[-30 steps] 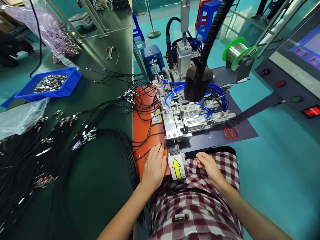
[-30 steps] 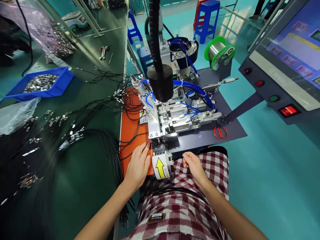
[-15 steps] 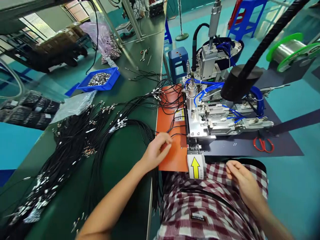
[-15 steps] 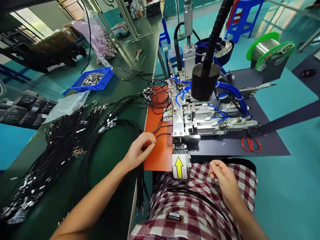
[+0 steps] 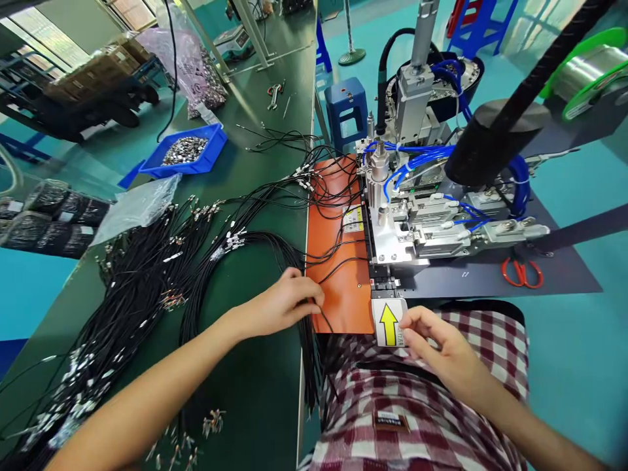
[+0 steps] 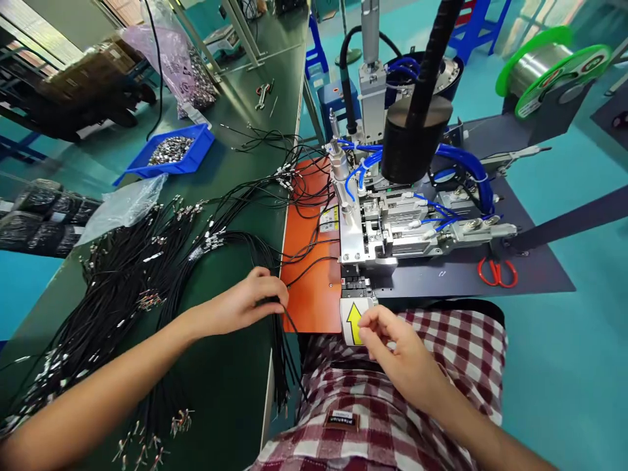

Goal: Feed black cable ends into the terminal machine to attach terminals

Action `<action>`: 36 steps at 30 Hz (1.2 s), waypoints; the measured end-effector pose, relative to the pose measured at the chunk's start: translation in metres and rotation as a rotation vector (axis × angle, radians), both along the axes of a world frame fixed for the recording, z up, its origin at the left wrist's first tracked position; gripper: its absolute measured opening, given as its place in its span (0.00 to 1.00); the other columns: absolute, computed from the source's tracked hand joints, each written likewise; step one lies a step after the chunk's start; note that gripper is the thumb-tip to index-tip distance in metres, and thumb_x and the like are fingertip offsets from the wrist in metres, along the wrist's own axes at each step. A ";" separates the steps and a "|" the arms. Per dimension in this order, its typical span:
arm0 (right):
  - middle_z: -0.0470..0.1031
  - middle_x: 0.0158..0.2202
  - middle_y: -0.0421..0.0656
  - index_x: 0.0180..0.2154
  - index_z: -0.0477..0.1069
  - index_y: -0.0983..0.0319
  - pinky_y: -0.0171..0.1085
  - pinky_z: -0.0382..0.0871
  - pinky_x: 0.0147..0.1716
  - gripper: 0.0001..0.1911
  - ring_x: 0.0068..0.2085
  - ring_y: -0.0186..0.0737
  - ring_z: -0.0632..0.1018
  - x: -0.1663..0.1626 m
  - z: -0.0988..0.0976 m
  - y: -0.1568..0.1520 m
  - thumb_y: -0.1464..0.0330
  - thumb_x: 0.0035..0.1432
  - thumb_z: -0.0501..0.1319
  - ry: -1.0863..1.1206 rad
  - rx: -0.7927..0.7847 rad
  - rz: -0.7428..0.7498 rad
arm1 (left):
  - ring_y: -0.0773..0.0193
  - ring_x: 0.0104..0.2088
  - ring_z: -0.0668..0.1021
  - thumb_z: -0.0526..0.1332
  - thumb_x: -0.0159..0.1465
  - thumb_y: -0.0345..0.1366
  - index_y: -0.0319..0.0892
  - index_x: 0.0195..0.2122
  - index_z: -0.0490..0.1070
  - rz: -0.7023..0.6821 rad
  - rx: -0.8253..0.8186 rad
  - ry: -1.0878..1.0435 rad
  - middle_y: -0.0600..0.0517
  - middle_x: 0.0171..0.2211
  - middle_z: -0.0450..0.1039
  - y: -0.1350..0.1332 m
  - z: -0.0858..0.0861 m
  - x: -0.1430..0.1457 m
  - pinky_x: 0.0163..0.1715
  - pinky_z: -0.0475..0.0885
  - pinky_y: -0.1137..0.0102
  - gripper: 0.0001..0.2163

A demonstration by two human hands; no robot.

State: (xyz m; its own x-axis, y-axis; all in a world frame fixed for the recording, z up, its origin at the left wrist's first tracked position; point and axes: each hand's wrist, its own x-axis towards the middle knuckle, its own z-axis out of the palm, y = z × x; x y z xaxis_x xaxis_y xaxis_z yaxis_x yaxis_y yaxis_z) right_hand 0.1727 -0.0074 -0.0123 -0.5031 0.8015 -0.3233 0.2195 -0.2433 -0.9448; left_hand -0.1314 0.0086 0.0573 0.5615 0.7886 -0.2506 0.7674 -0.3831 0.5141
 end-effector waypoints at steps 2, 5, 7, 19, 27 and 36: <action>0.72 0.37 0.44 0.44 0.68 0.56 0.39 0.67 0.39 0.15 0.39 0.42 0.74 -0.003 0.002 0.003 0.56 0.66 0.50 0.082 0.007 0.012 | 0.65 0.37 0.75 0.51 0.68 0.33 0.45 0.41 0.67 0.156 0.175 -0.033 0.54 0.37 0.75 -0.002 0.001 0.002 0.51 0.60 0.62 0.06; 0.74 0.42 0.47 0.52 0.65 0.56 0.42 0.67 0.44 0.19 0.46 0.45 0.74 -0.003 0.005 0.008 0.56 0.67 0.47 0.248 -0.076 0.020 | 0.64 0.37 0.74 0.51 0.68 0.33 0.44 0.41 0.65 0.290 0.392 -0.077 0.52 0.35 0.74 -0.009 -0.013 0.010 0.46 0.66 0.64 0.05; 0.76 0.38 0.47 0.54 0.63 0.56 0.42 0.68 0.42 0.19 0.45 0.45 0.75 0.001 0.008 0.010 0.58 0.67 0.49 0.323 -0.128 -0.025 | 0.63 0.37 0.74 0.52 0.67 0.32 0.43 0.41 0.65 0.312 0.442 -0.112 0.50 0.36 0.73 -0.016 -0.030 0.019 0.39 0.69 0.68 0.05; 0.75 0.28 0.40 0.35 0.70 0.60 0.37 0.72 0.34 0.06 0.31 0.38 0.78 0.001 -0.006 0.013 0.65 0.57 0.62 0.218 -0.149 -0.280 | 0.64 0.29 0.74 0.55 0.66 0.35 0.45 0.47 0.63 0.375 0.073 -0.179 0.52 0.32 0.72 -0.050 -0.055 0.058 0.30 0.69 0.70 0.09; 0.76 0.31 0.41 0.38 0.74 0.62 0.35 0.70 0.32 0.07 0.31 0.36 0.75 -0.005 -0.004 0.027 0.67 0.57 0.62 0.131 0.003 -0.236 | 0.67 0.28 0.72 0.56 0.65 0.39 0.43 0.45 0.66 0.557 -0.424 -0.763 0.54 0.28 0.71 -0.006 -0.050 0.127 0.27 0.65 0.74 0.09; 0.75 0.30 0.41 0.36 0.71 0.62 0.35 0.69 0.31 0.09 0.28 0.34 0.74 0.001 -0.011 0.035 0.63 0.57 0.62 0.201 -0.140 -0.314 | 0.77 0.16 0.61 0.63 0.60 0.43 0.37 0.38 0.70 0.779 -0.767 -0.950 0.53 0.23 0.71 0.002 -0.064 0.120 0.16 0.53 0.79 0.14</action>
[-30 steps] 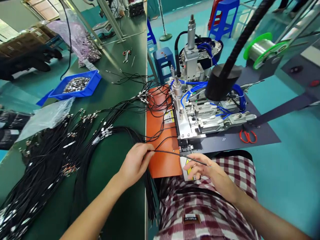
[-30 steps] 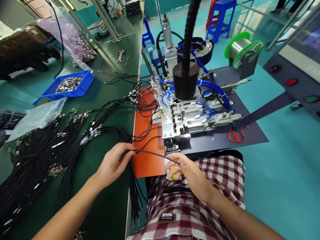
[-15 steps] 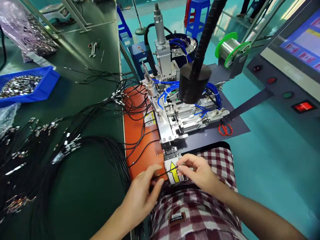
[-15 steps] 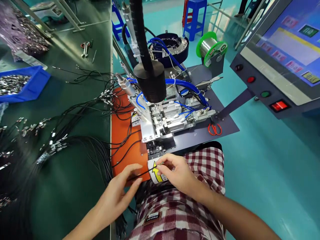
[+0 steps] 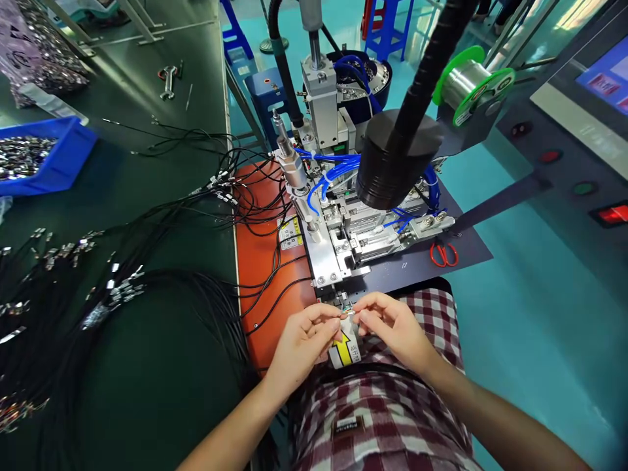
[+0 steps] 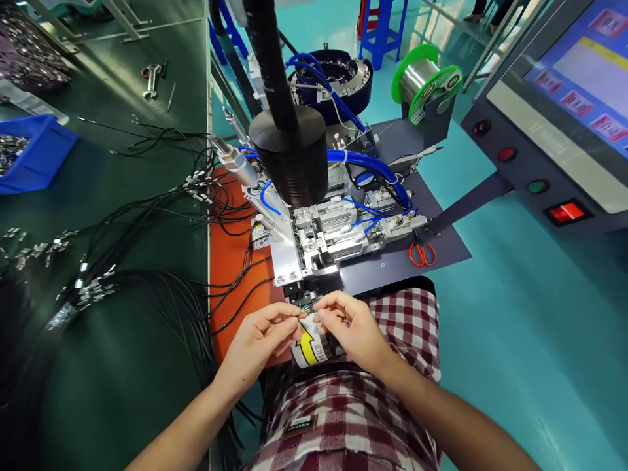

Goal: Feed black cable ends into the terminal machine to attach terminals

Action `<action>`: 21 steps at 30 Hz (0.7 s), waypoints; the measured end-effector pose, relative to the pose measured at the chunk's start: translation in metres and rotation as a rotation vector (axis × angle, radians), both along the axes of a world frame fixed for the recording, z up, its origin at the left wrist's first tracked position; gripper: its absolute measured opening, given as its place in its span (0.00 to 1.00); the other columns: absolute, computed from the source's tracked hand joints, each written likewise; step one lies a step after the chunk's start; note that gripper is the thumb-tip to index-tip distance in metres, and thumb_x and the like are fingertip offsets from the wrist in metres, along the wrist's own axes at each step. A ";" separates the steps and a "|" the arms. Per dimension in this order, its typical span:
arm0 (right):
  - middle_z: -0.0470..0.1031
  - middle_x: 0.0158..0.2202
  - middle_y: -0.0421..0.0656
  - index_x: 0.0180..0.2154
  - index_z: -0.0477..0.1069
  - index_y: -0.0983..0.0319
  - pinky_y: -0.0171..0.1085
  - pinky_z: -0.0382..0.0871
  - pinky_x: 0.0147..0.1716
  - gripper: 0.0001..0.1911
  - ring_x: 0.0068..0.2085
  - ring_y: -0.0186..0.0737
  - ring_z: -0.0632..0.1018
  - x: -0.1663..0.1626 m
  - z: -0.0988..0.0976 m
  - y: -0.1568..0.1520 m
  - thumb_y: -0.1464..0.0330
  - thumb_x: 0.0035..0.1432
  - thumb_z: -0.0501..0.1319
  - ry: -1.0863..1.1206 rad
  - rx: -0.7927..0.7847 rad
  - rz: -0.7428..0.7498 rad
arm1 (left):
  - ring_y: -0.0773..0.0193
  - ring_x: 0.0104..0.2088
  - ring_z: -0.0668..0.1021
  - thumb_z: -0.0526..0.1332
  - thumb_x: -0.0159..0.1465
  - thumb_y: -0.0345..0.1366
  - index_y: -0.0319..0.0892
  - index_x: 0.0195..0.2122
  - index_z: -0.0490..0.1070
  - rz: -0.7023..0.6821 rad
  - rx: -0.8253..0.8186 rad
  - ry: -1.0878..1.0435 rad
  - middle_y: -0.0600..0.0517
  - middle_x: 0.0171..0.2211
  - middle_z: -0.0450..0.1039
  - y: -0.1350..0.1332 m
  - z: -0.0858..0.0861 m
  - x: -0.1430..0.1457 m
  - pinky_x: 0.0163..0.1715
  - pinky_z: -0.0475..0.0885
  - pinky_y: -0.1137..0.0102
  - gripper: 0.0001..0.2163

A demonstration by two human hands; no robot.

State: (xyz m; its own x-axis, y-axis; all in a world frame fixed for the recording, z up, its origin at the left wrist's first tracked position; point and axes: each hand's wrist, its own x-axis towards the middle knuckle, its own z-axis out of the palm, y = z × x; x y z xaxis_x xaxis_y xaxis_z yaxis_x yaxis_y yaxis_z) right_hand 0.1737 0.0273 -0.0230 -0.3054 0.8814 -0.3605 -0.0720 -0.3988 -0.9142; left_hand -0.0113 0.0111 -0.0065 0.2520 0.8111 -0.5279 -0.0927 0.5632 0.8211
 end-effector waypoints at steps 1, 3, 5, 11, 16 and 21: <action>0.75 0.30 0.41 0.36 0.71 0.63 0.35 0.69 0.31 0.10 0.28 0.34 0.74 -0.001 0.000 0.000 0.62 0.58 0.62 0.013 -0.003 0.006 | 0.77 0.17 0.61 0.63 0.59 0.43 0.37 0.36 0.71 0.013 -0.006 0.007 0.54 0.23 0.70 0.000 0.000 0.000 0.16 0.53 0.79 0.13; 0.74 0.29 0.41 0.35 0.70 0.63 0.35 0.68 0.30 0.10 0.28 0.34 0.74 -0.002 0.002 0.000 0.62 0.58 0.61 0.029 0.001 0.010 | 0.76 0.17 0.62 0.65 0.58 0.43 0.38 0.32 0.70 0.036 -0.010 0.013 0.56 0.20 0.67 0.000 0.001 0.001 0.16 0.55 0.80 0.13; 0.74 0.29 0.41 0.35 0.70 0.63 0.35 0.68 0.30 0.10 0.28 0.34 0.73 -0.003 0.003 -0.001 0.62 0.59 0.61 0.043 0.013 0.014 | 0.76 0.17 0.64 0.66 0.57 0.43 0.38 0.30 0.69 0.051 -0.016 0.023 0.58 0.17 0.65 0.000 0.001 0.002 0.16 0.57 0.80 0.13; 0.72 0.26 0.39 0.35 0.71 0.62 0.34 0.68 0.30 0.08 0.28 0.34 0.73 -0.007 0.004 -0.005 0.64 0.58 0.62 0.008 0.040 0.045 | 0.73 0.15 0.68 0.66 0.56 0.44 0.39 0.30 0.67 0.044 -0.026 0.040 0.55 0.15 0.69 0.000 0.002 0.004 0.15 0.60 0.79 0.13; 0.72 0.28 0.39 0.37 0.71 0.62 0.34 0.68 0.30 0.07 0.27 0.33 0.73 -0.008 0.005 0.000 0.65 0.59 0.60 -0.002 0.064 -0.022 | 0.75 0.16 0.68 0.64 0.59 0.43 0.37 0.33 0.70 0.041 0.012 0.029 0.56 0.19 0.70 -0.001 0.002 0.003 0.15 0.60 0.80 0.12; 0.71 0.28 0.38 0.37 0.72 0.61 0.32 0.66 0.27 0.07 0.26 0.31 0.72 -0.011 0.001 0.002 0.65 0.57 0.63 0.088 0.037 0.044 | 0.74 0.16 0.69 0.60 0.62 0.42 0.37 0.35 0.69 0.020 0.056 -0.005 0.53 0.23 0.72 -0.002 0.003 0.004 0.16 0.60 0.78 0.11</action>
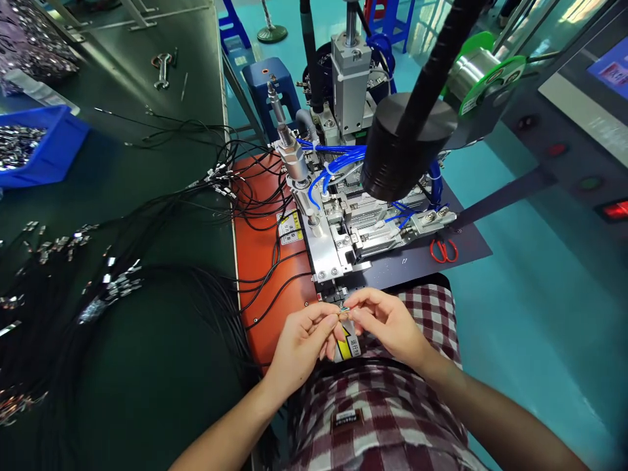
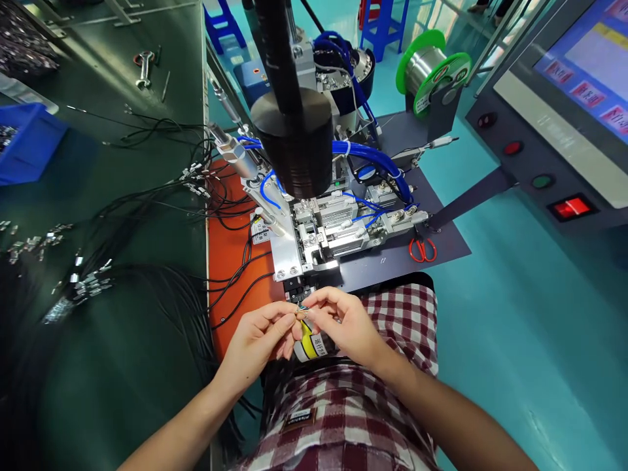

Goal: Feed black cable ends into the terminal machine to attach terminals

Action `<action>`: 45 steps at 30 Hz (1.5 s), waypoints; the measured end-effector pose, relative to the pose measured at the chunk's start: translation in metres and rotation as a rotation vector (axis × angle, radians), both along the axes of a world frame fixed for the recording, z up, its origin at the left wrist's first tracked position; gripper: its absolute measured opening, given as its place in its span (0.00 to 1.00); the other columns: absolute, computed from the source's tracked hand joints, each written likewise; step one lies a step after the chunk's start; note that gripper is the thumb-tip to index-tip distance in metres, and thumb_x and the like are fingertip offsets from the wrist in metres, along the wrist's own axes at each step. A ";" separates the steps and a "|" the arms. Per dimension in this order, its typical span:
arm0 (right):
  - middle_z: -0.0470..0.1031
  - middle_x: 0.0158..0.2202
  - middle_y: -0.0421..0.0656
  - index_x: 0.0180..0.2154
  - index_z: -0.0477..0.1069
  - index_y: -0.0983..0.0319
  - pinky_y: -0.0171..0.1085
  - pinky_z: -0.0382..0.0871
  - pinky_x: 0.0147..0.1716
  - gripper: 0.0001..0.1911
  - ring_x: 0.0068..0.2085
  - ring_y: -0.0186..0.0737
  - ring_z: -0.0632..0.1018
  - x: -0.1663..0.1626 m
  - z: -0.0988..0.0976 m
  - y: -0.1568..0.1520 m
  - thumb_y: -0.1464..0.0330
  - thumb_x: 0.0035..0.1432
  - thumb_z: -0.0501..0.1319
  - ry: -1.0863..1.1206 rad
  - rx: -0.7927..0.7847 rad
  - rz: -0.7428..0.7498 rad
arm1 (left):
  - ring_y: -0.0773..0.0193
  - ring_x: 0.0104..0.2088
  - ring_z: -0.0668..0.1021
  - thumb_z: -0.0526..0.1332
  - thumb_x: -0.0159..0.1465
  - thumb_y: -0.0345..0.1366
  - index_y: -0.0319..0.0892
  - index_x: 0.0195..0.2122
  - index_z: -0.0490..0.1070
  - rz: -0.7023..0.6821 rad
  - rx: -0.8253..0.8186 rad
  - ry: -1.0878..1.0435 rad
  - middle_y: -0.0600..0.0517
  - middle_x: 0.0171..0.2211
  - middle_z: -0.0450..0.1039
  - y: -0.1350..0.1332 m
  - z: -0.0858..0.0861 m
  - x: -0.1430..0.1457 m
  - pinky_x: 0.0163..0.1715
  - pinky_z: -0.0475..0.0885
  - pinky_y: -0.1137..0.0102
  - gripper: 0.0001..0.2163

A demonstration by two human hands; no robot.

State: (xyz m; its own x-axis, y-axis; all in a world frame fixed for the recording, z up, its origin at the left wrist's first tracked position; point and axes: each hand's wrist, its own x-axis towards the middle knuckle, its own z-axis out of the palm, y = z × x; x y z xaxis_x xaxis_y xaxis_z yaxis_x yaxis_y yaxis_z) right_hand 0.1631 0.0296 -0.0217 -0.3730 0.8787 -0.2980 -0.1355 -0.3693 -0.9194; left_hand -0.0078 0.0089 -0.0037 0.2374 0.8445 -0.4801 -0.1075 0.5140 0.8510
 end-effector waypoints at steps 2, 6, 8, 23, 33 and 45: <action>0.71 0.28 0.38 0.35 0.72 0.62 0.32 0.65 0.26 0.07 0.25 0.30 0.71 -0.002 -0.002 -0.001 0.65 0.56 0.64 0.019 -0.012 -0.009 | 0.75 0.16 0.68 0.59 0.63 0.42 0.38 0.35 0.69 -0.012 0.009 -0.011 0.54 0.23 0.71 0.000 -0.001 0.000 0.16 0.59 0.78 0.11; 0.70 0.26 0.38 0.31 0.71 0.63 0.32 0.63 0.24 0.08 0.23 0.30 0.69 -0.005 -0.003 -0.003 0.64 0.56 0.63 -0.018 -0.003 -0.024 | 0.77 0.16 0.65 0.57 0.65 0.41 0.38 0.37 0.67 -0.039 0.050 -0.034 0.55 0.23 0.69 -0.001 0.000 -0.001 0.17 0.58 0.78 0.10; 0.69 0.25 0.37 0.30 0.69 0.63 0.32 0.63 0.25 0.08 0.24 0.30 0.69 -0.008 -0.001 -0.005 0.65 0.57 0.63 -0.062 0.023 -0.026 | 0.76 0.17 0.64 0.56 0.66 0.41 0.39 0.43 0.66 -0.032 0.074 -0.039 0.56 0.23 0.68 -0.002 0.001 0.000 0.18 0.59 0.78 0.11; 0.66 0.26 0.37 0.29 0.67 0.62 0.32 0.61 0.26 0.07 0.26 0.31 0.65 -0.017 -0.005 -0.022 0.69 0.60 0.59 -0.324 0.193 -0.052 | 0.80 0.15 0.60 0.60 0.64 0.39 0.39 0.32 0.66 0.196 0.048 -0.073 0.60 0.21 0.62 -0.008 -0.008 0.007 0.18 0.52 0.77 0.08; 0.69 0.27 0.39 0.30 0.71 0.62 0.32 0.62 0.25 0.07 0.25 0.32 0.68 0.001 0.001 -0.007 0.66 0.59 0.60 -0.252 0.157 0.076 | 0.77 0.15 0.55 0.63 0.60 0.43 0.38 0.36 0.70 0.099 -0.078 -0.081 0.62 0.14 0.54 -0.007 -0.006 0.003 0.17 0.48 0.77 0.12; 0.65 0.19 0.34 0.32 0.72 0.63 0.30 0.59 0.20 0.11 0.20 0.28 0.65 0.008 0.001 0.005 0.61 0.55 0.65 0.071 -0.120 0.176 | 0.77 0.15 0.54 0.64 0.60 0.43 0.39 0.34 0.70 -0.022 -0.085 -0.074 0.63 0.14 0.51 -0.011 -0.003 -0.004 0.16 0.47 0.77 0.12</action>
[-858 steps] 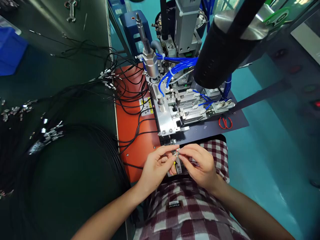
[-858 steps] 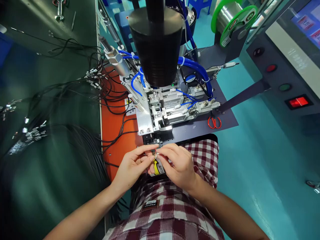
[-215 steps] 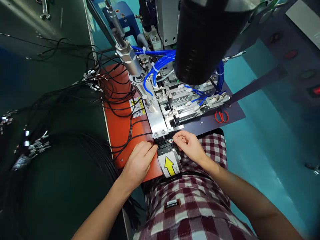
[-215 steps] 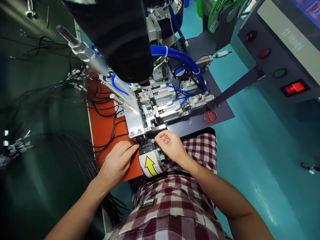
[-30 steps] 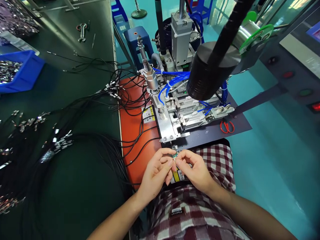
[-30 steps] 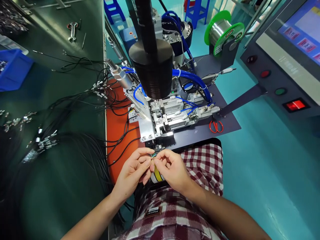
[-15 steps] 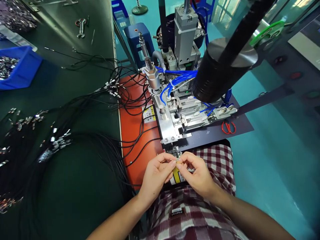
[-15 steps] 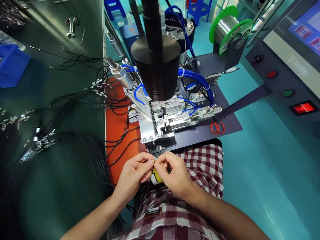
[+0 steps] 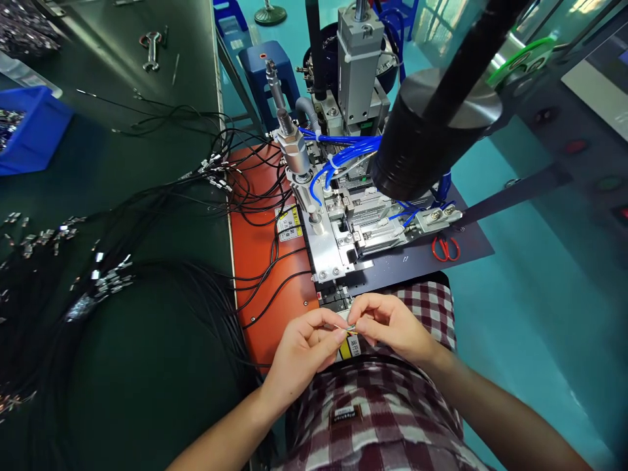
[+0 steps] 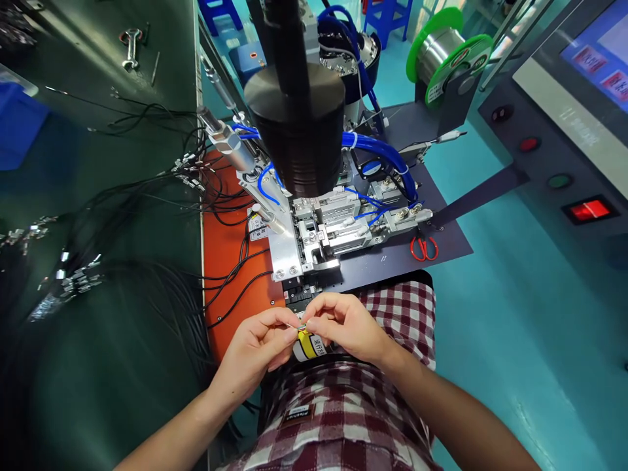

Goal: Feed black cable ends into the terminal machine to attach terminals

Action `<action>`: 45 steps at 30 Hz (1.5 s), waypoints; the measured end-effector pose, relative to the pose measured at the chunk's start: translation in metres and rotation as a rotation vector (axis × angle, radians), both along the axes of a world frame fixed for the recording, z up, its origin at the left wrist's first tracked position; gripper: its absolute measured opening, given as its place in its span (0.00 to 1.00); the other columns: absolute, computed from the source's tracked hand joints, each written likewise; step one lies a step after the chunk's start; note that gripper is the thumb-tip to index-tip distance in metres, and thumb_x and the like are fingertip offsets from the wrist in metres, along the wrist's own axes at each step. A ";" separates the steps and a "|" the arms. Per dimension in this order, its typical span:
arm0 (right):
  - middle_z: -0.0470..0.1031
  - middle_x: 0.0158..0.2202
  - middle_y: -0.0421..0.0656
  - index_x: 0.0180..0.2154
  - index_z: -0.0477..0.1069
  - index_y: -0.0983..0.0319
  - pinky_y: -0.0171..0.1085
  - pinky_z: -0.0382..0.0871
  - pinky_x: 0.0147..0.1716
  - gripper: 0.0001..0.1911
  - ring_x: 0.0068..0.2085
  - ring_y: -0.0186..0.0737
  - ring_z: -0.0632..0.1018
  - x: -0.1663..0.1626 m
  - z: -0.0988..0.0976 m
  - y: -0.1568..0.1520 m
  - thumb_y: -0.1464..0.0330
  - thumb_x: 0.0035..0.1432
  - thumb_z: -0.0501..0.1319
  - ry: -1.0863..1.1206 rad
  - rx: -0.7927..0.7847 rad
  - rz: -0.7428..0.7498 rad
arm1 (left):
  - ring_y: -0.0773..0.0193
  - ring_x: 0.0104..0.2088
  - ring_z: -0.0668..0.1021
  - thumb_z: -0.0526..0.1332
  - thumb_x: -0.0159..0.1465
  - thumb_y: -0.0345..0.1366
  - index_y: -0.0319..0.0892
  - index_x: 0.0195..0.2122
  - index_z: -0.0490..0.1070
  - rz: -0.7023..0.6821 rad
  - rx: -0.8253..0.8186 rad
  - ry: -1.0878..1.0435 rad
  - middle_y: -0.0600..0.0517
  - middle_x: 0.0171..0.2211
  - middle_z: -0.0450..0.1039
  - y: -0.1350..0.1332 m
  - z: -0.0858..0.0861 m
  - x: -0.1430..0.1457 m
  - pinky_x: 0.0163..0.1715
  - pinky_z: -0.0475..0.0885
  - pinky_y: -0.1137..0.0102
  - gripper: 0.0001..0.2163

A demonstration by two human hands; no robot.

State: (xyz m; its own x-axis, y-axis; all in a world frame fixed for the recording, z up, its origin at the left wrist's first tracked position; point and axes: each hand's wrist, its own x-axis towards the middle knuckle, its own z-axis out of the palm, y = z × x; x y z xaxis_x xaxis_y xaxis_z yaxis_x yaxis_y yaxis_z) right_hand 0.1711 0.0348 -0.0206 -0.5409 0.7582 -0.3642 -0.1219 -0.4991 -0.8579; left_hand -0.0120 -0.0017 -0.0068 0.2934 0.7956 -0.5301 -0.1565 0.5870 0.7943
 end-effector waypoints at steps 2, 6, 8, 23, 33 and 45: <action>0.65 0.19 0.34 0.32 0.72 0.63 0.29 0.58 0.20 0.11 0.19 0.27 0.64 0.000 -0.002 -0.001 0.61 0.54 0.66 0.046 -0.022 0.007 | 0.77 0.15 0.55 0.64 0.60 0.43 0.39 0.34 0.70 -0.010 -0.006 -0.032 0.62 0.14 0.53 0.000 0.000 -0.001 0.16 0.48 0.77 0.11; 0.66 0.21 0.35 0.30 0.71 0.63 0.29 0.57 0.19 0.13 0.19 0.26 0.64 -0.002 -0.004 -0.002 0.60 0.53 0.67 0.112 -0.046 0.000 | 0.77 0.15 0.55 0.65 0.59 0.41 0.39 0.34 0.71 -0.028 -0.024 -0.107 0.62 0.14 0.54 0.001 0.001 -0.003 0.16 0.48 0.77 0.10; 0.66 0.22 0.35 0.30 0.71 0.63 0.29 0.57 0.19 0.14 0.19 0.26 0.64 -0.003 -0.004 -0.002 0.58 0.53 0.66 0.108 -0.045 -0.007 | 0.77 0.15 0.55 0.65 0.59 0.41 0.39 0.33 0.72 -0.034 -0.036 -0.140 0.62 0.14 0.54 0.002 0.001 -0.003 0.15 0.48 0.77 0.10; 0.67 0.26 0.37 0.30 0.72 0.63 0.30 0.58 0.22 0.12 0.23 0.27 0.64 -0.005 -0.004 -0.010 0.61 0.51 0.69 0.151 -0.004 -0.039 | 0.77 0.14 0.56 0.66 0.57 0.40 0.38 0.32 0.72 -0.030 -0.068 -0.244 0.61 0.14 0.55 0.003 0.000 -0.003 0.14 0.49 0.79 0.10; 0.63 0.24 0.35 0.32 0.69 0.63 0.30 0.57 0.21 0.13 0.21 0.26 0.65 -0.010 -0.002 -0.015 0.59 0.58 0.63 0.210 0.029 -0.017 | 0.78 0.14 0.57 0.66 0.57 0.39 0.37 0.31 0.72 -0.065 -0.066 -0.277 0.60 0.16 0.57 0.005 -0.002 -0.006 0.14 0.49 0.79 0.09; 0.60 0.25 0.36 0.31 0.66 0.63 0.31 0.50 0.20 0.14 0.22 0.27 0.58 -0.008 0.001 -0.017 0.59 0.59 0.61 0.185 0.064 0.017 | 0.78 0.14 0.56 0.68 0.55 0.41 0.37 0.30 0.71 -0.157 -0.076 -0.301 0.60 0.16 0.56 0.007 -0.004 -0.008 0.14 0.47 0.79 0.12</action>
